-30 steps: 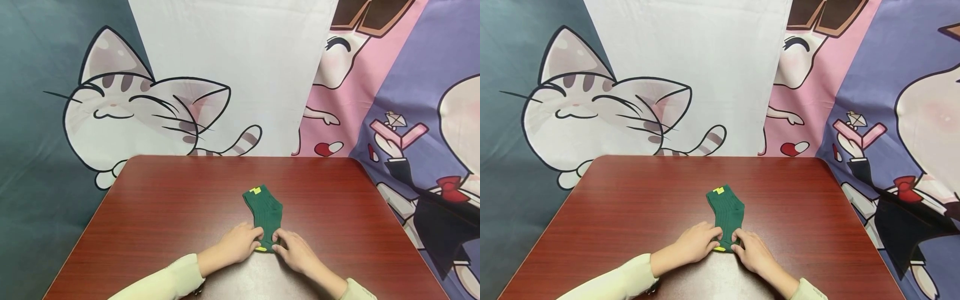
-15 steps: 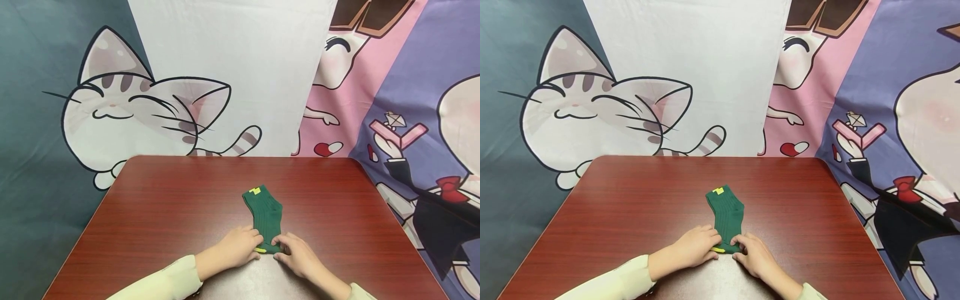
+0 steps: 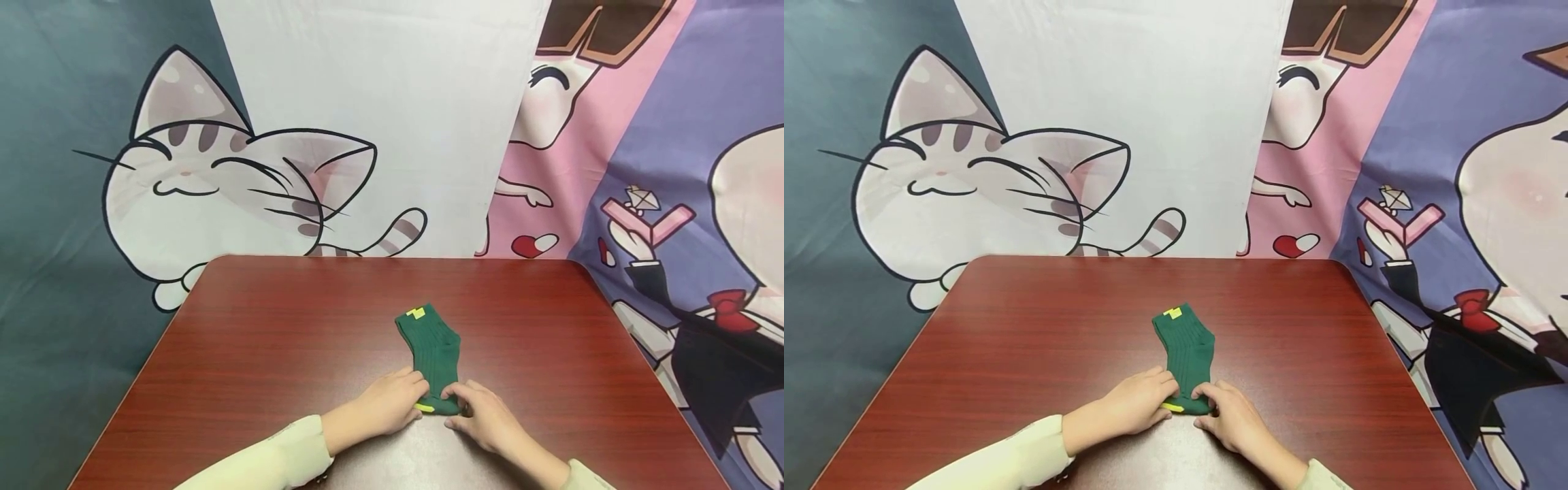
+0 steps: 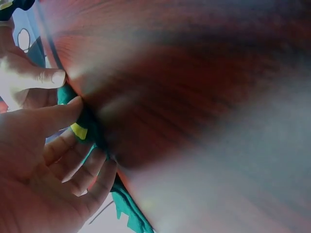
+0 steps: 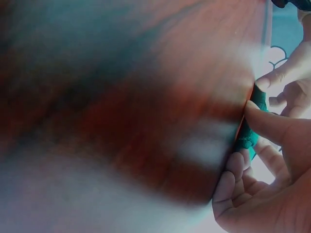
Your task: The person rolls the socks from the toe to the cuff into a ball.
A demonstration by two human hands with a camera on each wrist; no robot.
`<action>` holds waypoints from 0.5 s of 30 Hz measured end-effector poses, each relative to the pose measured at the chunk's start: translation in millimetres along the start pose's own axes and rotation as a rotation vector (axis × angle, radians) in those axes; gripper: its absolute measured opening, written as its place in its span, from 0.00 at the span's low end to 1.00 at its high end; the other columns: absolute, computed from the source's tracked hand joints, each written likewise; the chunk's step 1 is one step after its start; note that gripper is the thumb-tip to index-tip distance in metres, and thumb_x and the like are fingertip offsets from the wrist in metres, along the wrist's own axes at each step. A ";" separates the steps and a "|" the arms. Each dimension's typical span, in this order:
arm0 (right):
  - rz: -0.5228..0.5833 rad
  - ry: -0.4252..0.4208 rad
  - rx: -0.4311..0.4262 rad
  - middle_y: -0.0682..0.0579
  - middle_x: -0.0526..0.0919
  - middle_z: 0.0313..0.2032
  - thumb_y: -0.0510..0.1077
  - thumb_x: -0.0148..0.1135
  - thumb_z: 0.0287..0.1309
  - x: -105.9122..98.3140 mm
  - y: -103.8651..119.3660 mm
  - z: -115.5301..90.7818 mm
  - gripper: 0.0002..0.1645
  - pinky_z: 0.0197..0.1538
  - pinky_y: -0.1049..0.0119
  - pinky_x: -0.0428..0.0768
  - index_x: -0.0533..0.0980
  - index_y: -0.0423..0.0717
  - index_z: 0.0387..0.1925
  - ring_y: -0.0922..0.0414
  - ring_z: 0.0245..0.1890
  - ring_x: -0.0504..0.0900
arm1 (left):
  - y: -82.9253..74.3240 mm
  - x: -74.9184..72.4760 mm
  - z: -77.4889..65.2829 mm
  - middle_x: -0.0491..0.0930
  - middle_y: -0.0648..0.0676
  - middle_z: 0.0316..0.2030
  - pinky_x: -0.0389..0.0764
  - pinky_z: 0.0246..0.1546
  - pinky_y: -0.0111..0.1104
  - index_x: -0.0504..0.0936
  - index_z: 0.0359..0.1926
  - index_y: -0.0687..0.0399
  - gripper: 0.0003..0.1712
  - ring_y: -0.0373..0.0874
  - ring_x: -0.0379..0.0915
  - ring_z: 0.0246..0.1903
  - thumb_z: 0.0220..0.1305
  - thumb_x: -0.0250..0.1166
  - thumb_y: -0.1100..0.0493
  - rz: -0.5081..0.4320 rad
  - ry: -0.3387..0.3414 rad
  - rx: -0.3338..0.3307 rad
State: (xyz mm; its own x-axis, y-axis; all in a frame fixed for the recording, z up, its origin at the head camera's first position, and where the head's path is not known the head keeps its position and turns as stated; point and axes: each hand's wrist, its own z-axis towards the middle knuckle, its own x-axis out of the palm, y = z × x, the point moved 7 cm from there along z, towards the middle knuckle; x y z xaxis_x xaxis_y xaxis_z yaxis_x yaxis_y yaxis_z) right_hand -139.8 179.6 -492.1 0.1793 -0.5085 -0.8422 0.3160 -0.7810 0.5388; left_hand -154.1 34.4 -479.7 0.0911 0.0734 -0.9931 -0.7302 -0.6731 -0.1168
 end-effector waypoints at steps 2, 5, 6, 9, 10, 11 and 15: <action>-0.005 -0.001 0.000 0.65 0.71 0.30 0.47 0.79 0.48 0.4 -0.1 0.5 0.21 0.30 0.71 0.67 0.79 0.63 0.43 0.69 0.27 0.67 | 0.7 2.1 0.5 0.78 0.41 0.41 0.78 0.42 0.28 0.82 0.46 0.44 0.14 0.34 0.71 0.42 0.63 0.72 0.48 -0.010 -0.009 -0.006; -0.003 -0.010 -0.004 0.65 0.71 0.29 0.47 0.78 0.49 0.2 0.0 0.7 0.20 0.30 0.71 0.67 0.79 0.62 0.42 0.69 0.27 0.67 | 1.9 4.0 0.5 0.78 0.41 0.41 0.78 0.41 0.28 0.83 0.46 0.45 0.12 0.34 0.71 0.42 0.64 0.70 0.49 -0.030 -0.027 -0.009; -0.002 -0.013 -0.007 0.65 0.70 0.29 0.47 0.78 0.49 -0.2 0.1 0.6 0.19 0.30 0.70 0.67 0.79 0.62 0.42 0.69 0.27 0.67 | 2.2 4.6 0.4 0.78 0.41 0.40 0.78 0.41 0.27 0.84 0.46 0.45 0.11 0.34 0.71 0.42 0.65 0.70 0.49 -0.037 -0.032 -0.008; 0.004 -0.019 -0.008 0.65 0.70 0.28 0.47 0.76 0.52 -1.1 0.2 0.2 0.15 0.29 0.70 0.67 0.79 0.62 0.40 0.69 0.26 0.66 | 2.7 5.2 0.1 0.78 0.41 0.39 0.78 0.41 0.28 0.84 0.45 0.45 0.10 0.33 0.71 0.41 0.65 0.69 0.50 -0.050 -0.046 -0.004; 0.006 -0.020 -0.009 0.65 0.70 0.28 0.47 0.76 0.53 -1.4 0.3 0.1 0.14 0.30 0.70 0.67 0.79 0.62 0.40 0.69 0.26 0.66 | 2.7 5.2 0.0 0.78 0.41 0.39 0.78 0.41 0.28 0.84 0.45 0.45 0.10 0.33 0.72 0.41 0.66 0.68 0.50 -0.054 -0.050 -0.002; 0.010 -0.021 -0.007 0.65 0.70 0.28 0.47 0.75 0.54 -1.5 0.2 0.0 0.13 0.30 0.70 0.67 0.79 0.62 0.40 0.70 0.26 0.66 | 2.8 5.4 0.1 0.78 0.41 0.39 0.78 0.41 0.28 0.84 0.45 0.46 0.09 0.33 0.72 0.41 0.66 0.68 0.51 -0.060 -0.054 -0.002; 0.020 -0.023 -0.004 0.65 0.71 0.28 0.48 0.76 0.53 -2.2 0.0 0.0 0.13 0.30 0.70 0.68 0.80 0.61 0.39 0.70 0.27 0.67 | 3.6 4.3 -0.4 0.79 0.41 0.39 0.79 0.43 0.28 0.84 0.44 0.46 0.08 0.33 0.74 0.41 0.67 0.67 0.52 -0.108 -0.050 -0.014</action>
State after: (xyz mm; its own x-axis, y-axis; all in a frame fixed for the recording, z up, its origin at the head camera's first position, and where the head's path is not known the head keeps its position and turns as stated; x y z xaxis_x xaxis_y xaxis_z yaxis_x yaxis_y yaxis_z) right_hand -140.1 180.7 -490.3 0.1642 -0.5325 -0.8303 0.3165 -0.7688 0.5557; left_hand -156.0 32.0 -484.4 0.1346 0.1831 -0.9738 -0.7082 -0.6696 -0.2238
